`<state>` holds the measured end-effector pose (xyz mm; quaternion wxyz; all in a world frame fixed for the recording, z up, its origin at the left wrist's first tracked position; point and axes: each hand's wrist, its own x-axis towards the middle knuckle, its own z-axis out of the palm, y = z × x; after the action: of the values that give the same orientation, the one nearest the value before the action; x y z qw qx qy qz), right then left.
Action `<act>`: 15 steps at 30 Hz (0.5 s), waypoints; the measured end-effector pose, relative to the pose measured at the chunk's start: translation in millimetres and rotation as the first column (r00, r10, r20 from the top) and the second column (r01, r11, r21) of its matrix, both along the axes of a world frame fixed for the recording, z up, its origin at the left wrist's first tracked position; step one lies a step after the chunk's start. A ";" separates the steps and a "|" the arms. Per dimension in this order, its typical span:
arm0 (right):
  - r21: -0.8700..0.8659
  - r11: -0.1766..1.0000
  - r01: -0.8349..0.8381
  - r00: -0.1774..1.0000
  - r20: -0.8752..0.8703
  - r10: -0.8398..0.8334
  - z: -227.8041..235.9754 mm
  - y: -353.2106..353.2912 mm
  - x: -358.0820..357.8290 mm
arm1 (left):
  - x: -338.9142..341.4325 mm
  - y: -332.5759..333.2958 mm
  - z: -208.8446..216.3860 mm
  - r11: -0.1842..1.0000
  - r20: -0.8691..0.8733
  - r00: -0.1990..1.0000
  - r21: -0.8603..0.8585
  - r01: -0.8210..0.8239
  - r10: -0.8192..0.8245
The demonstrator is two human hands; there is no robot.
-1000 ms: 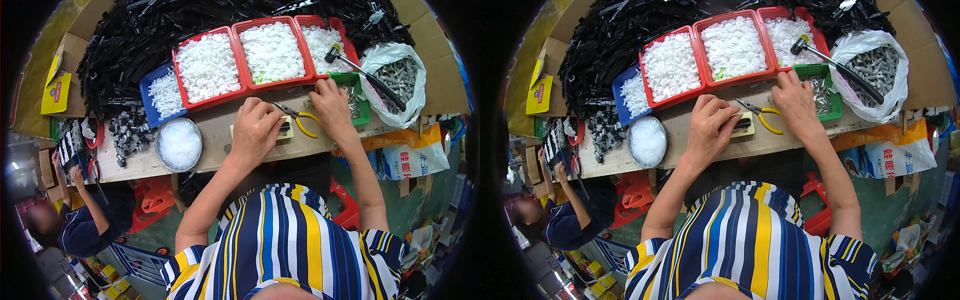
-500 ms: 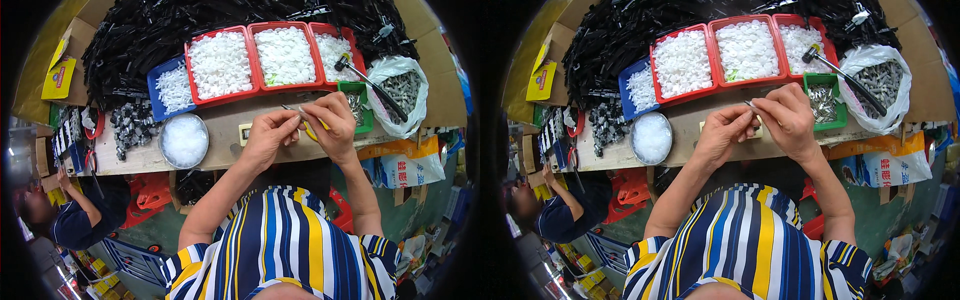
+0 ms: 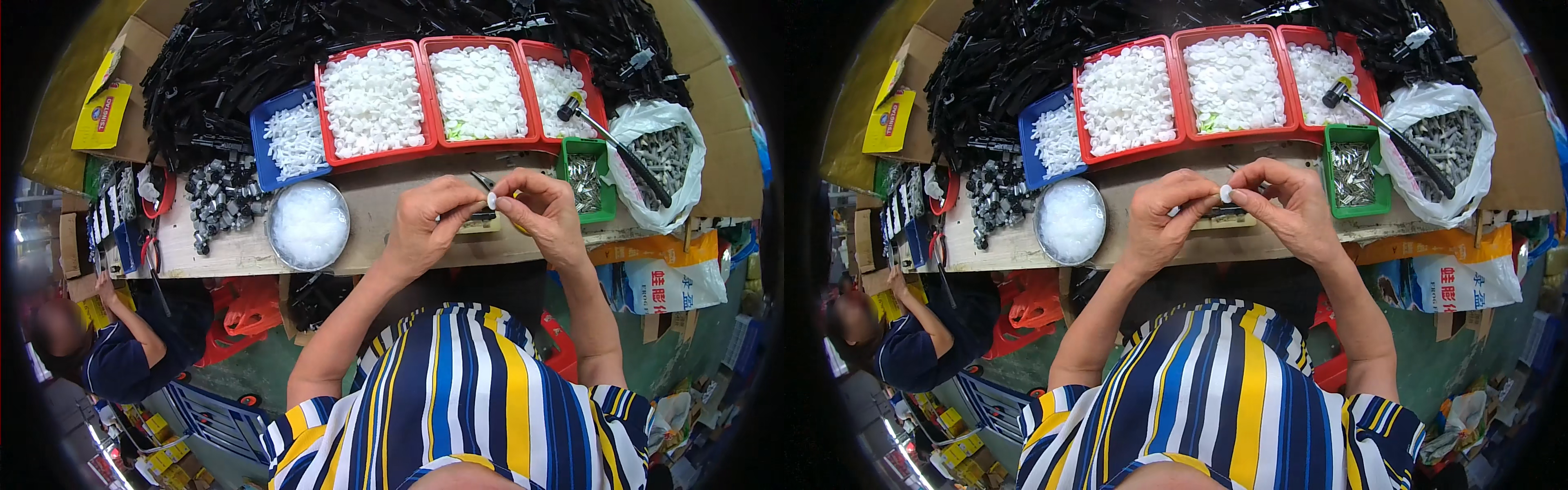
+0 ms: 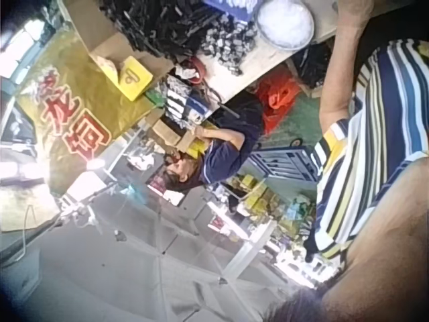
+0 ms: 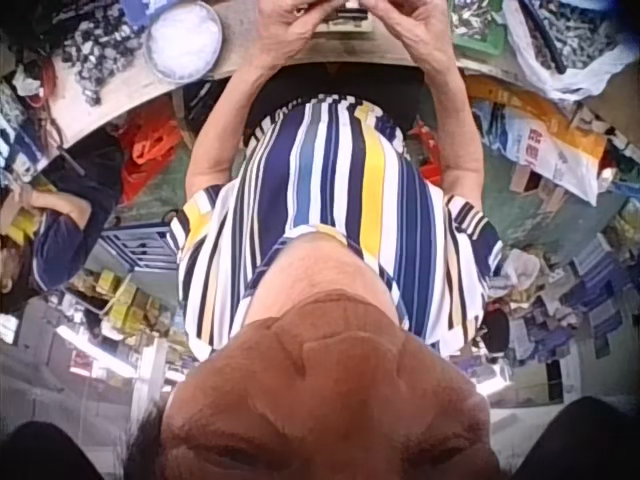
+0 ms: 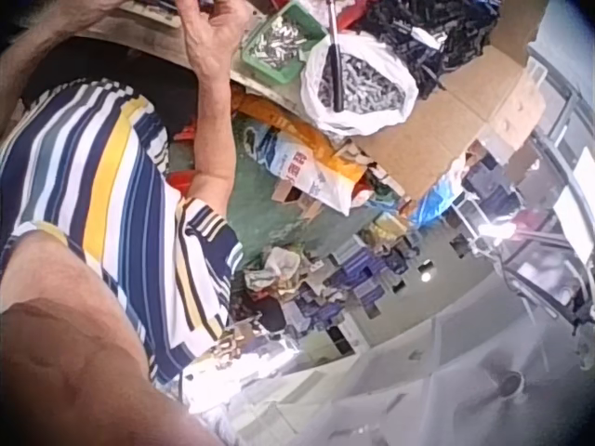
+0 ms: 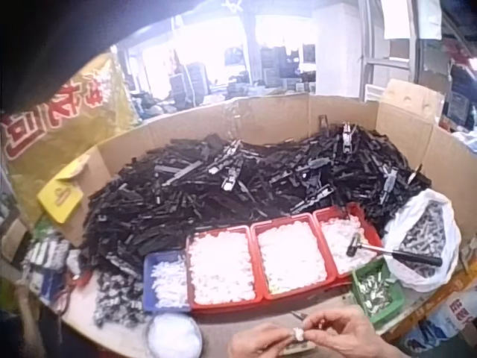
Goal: The person assembles small padlocks by inserting a white plastic component into a black metal lock body and securing it with a metal pin. They use a small hammer to tap the pin into place and pliers to adjust the components. The finished locks are placed into a blue tray on the table.
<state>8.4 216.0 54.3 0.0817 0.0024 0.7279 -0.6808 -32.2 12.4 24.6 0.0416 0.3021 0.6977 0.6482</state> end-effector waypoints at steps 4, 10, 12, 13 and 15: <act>-0.079 0.995 -0.057 0.997 -0.053 0.053 -6.7 4.1 1.1 | -4.3 -7.0 8.6 0.992 -0.138 0.989 -0.119 0.033 -0.050; 0.073 0.996 -0.052 0.950 -0.303 0.071 -4.8 -3.7 3.8 | -2.3 -16.0 17.3 0.991 -0.080 0.993 -0.107 0.074 -0.083; 0.125 0.992 -0.027 0.941 -0.331 0.067 -3.0 -9.2 5.2 | 0.5 -18.6 18.7 0.993 -0.038 0.996 -0.091 0.073 -0.077; 0.153 0.988 -0.015 0.936 -0.346 0.067 -1.9 -11.5 5.4 | 1.6 -20.2 18.2 0.993 -0.034 0.998 -0.103 0.052 -0.055; 0.250 0.968 0.007 0.910 -0.403 0.097 -0.8 -16.6 4.6 | 4.0 -24.2 17.0 0.992 -0.026 1.000 -0.127 0.007 -0.011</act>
<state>13.0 199.4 53.5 -0.0590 -0.1482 0.8071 -0.5684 -28.2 -11.8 41.7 0.0544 0.3105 0.7367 0.5982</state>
